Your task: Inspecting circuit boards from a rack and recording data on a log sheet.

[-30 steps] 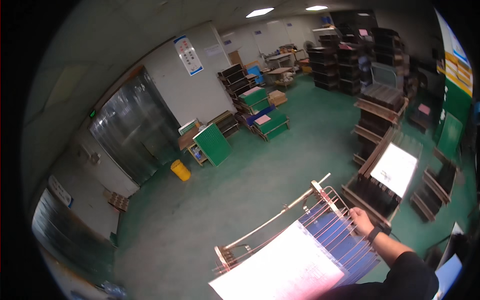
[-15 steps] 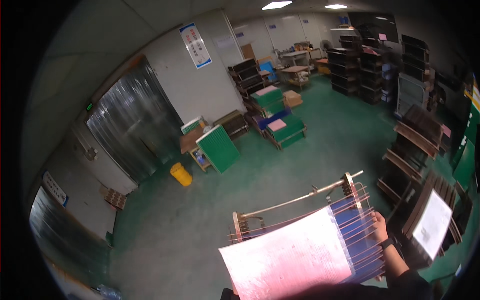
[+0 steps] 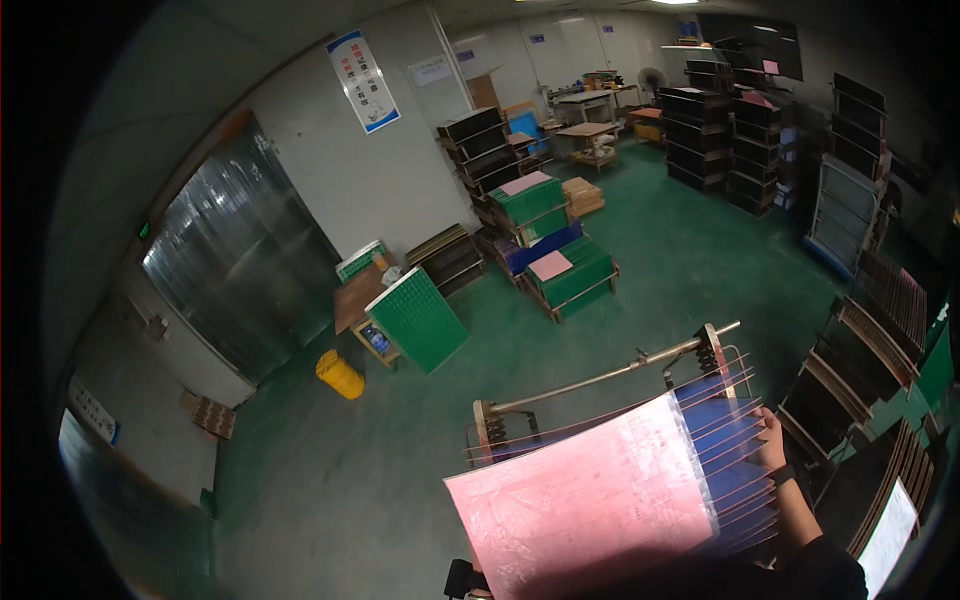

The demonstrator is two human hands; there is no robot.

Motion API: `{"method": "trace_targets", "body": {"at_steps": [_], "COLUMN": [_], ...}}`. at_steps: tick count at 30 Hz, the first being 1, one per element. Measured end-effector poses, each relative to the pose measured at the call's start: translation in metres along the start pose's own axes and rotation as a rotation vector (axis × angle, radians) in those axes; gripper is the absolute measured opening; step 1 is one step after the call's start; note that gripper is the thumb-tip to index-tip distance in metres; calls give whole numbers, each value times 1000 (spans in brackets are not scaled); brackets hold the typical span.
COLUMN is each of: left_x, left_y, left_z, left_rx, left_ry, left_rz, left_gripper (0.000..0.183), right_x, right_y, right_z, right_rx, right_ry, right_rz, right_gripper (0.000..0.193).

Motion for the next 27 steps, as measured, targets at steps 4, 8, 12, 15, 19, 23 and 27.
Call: {"method": "trace_targets", "body": {"at_steps": [4, 8, 12, 15, 19, 23, 27], "left_x": [27, 66, 106, 138, 184, 230, 252], "left_y": [-26, -49, -70, -79, -90, -97, -110], "left_z": [103, 206, 290, 357, 435, 507, 552], "left_rx": [-36, -80, -128, -144, -158, -175, -173], "left_ry": [70, 185, 275, 313, 328, 304, 238], "left_rz": [-3, 13, 30, 30, 16, -18, -50], "left_gripper": [46, 47, 47, 48, 49, 49, 50], "right_x": [12, 11, 43, 31, 35, 19, 66], "right_y": [-21, -27, -20, -43, -62, -74, -71], "right_z": [73, 112, 161, 207, 296, 398, 515], "right_rx": [-21, -101, -18, -75, -31, -231, 31], "right_ry": [-44, -86, -102, -213, -179, -320, -139], "right_rz": [72, 59, 176, 142, 156, -215, 11], "right_gripper": [21, 28, 33, 28, 22, 20, 18]}}
Point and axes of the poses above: each hand's wrist, its own z-axis towards the middle knuckle, its own x-axis out of the palm, y = z × x, the point moved 10 cm from there along z, towards the middle knuckle, and after that the axes turned 13 degrees about z, right-handed, at the moved point
